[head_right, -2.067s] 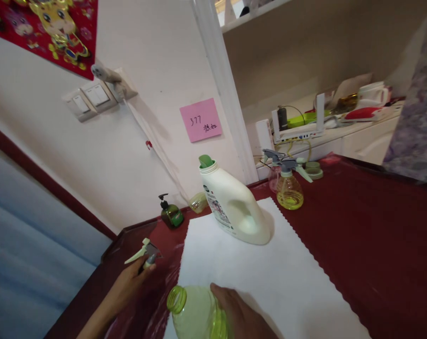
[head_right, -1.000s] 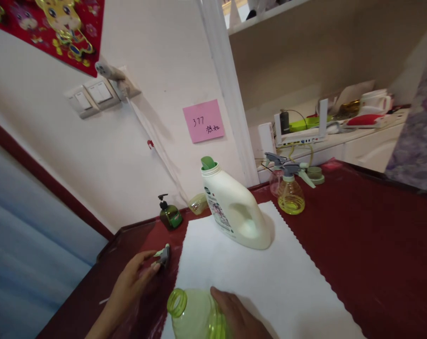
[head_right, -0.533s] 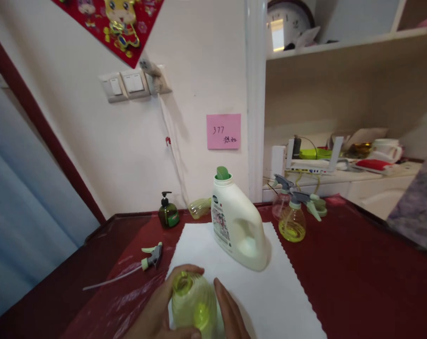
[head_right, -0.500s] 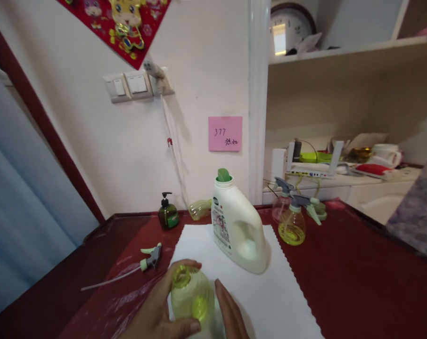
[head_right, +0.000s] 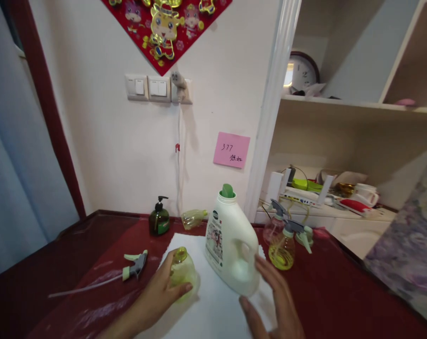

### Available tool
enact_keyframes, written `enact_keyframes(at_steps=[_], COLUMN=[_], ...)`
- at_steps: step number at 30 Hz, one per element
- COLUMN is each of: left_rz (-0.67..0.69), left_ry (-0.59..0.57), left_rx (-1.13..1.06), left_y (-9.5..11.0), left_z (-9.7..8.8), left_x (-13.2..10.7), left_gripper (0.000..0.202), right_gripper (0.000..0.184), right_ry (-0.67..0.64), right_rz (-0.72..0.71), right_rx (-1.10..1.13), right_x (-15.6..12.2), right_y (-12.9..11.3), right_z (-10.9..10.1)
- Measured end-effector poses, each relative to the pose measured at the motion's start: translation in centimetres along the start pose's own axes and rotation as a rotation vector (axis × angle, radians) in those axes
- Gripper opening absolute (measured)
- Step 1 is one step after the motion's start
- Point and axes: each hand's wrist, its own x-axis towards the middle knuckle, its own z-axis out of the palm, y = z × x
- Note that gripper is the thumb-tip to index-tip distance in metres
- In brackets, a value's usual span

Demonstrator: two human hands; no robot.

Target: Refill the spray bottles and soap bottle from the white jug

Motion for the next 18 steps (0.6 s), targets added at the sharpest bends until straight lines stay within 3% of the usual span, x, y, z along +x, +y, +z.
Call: enact_keyframes(at_steps=[3,8,13,18], left_rz=[-0.007,-0.027,-0.016,-0.015], left_ry=[0.014,0.01,0.015,0.028], left_rx=[-0.003,-0.006,0.013,0.024], left_y=[0.3,0.8,0.9,0.7], left_z=[0.0,0.2,0.2,0.1], left_x=[-0.2,-0.4,-0.5,-0.5], left_gripper=[0.076,0.075,0.074,0.075], right_gripper=[0.07,0.089,0.086,0.088], right_ry=[0.054,-0.035,0.07,0.184], right_rz=[0.111,0.341,0.389,0.416], right_rx=[-0.04,0.167,0.186,0.162], right_x=[3.4,7.5,8.7,8.5], right_y=[0.7,0.8,0.2,-1.0], right_z=[-0.3,2.4,4.6,4.4])
